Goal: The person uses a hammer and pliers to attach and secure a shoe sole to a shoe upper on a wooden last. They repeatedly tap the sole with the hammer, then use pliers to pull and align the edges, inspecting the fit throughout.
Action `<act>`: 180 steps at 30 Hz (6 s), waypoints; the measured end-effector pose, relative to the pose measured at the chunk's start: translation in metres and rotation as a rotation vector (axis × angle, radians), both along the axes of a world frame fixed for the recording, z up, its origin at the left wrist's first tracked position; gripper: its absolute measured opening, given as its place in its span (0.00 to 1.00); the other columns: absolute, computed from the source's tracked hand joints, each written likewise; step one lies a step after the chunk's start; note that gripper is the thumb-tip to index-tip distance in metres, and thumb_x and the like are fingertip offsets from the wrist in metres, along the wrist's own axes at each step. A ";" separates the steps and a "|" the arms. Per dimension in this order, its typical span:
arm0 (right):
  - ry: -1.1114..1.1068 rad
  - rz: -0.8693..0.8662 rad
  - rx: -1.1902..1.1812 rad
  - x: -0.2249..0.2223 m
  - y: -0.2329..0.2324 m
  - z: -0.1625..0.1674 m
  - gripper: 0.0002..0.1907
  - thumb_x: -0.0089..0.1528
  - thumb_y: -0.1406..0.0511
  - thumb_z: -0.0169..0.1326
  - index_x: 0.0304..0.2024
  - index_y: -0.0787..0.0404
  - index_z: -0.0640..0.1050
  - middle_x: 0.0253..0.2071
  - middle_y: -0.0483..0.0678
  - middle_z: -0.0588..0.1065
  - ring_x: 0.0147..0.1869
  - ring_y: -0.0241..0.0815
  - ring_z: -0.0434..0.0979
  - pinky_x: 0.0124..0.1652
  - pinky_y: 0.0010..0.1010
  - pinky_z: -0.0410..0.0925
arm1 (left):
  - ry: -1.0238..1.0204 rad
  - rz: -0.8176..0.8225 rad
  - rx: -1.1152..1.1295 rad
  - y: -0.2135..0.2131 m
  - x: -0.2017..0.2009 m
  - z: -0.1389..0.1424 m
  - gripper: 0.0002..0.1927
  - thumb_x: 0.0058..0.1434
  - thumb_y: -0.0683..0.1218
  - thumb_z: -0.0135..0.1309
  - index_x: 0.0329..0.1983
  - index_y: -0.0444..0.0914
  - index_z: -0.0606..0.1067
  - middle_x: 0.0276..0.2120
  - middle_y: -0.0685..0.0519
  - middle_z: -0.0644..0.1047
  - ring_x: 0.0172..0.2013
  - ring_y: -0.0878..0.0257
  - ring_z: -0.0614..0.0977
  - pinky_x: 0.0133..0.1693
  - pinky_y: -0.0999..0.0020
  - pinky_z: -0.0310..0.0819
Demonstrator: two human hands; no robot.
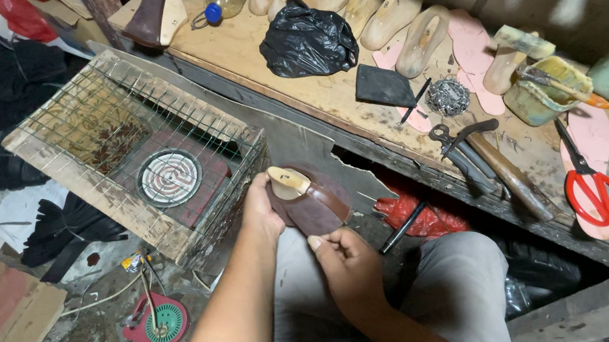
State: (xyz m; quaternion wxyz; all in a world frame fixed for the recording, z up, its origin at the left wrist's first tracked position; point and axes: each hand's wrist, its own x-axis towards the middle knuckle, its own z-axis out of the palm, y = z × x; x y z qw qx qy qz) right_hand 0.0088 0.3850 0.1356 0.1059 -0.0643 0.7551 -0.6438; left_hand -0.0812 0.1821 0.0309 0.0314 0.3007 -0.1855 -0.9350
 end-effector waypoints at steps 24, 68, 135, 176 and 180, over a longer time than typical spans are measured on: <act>0.508 0.173 -0.008 0.005 0.031 -0.026 0.26 0.56 0.66 0.62 0.55 0.66 0.73 0.53 0.57 0.76 0.57 0.53 0.78 0.55 0.38 0.69 | 0.107 0.056 -0.143 0.014 0.019 0.066 0.17 0.65 0.48 0.54 0.51 0.31 0.75 0.46 0.41 0.81 0.45 0.48 0.83 0.49 0.50 0.80; -0.114 0.321 -0.175 -0.106 0.029 0.032 0.08 0.63 0.66 0.59 0.38 0.67 0.82 0.33 0.44 0.81 0.34 0.31 0.76 0.36 0.23 0.71 | 0.324 -0.456 -0.797 0.053 0.091 0.157 0.11 0.59 0.42 0.62 0.40 0.30 0.79 0.33 0.51 0.83 0.31 0.68 0.82 0.34 0.73 0.77; 0.108 0.460 -0.001 -0.086 0.023 0.051 0.17 0.62 0.70 0.59 0.54 0.69 0.79 0.44 0.47 0.80 0.46 0.32 0.78 0.48 0.24 0.72 | 0.486 -0.245 -0.898 0.007 0.089 0.169 0.21 0.61 0.38 0.58 0.58 0.31 0.72 0.47 0.51 0.80 0.47 0.66 0.81 0.51 0.67 0.76; 0.809 0.502 0.204 -0.087 0.010 0.127 0.05 0.63 0.70 0.57 0.39 0.65 0.81 0.38 0.51 0.78 0.42 0.45 0.80 0.43 0.31 0.72 | 0.545 -0.483 -1.082 0.039 0.106 0.195 0.20 0.61 0.44 0.61 0.55 0.33 0.74 0.45 0.52 0.79 0.46 0.69 0.78 0.50 0.70 0.75; 0.788 0.460 0.150 -0.081 0.005 0.123 0.04 0.63 0.71 0.56 0.39 0.65 0.81 0.38 0.51 0.78 0.41 0.45 0.81 0.43 0.31 0.72 | 0.583 -0.509 -1.076 0.034 0.104 0.196 0.23 0.61 0.44 0.61 0.58 0.33 0.72 0.47 0.53 0.78 0.49 0.68 0.78 0.53 0.70 0.74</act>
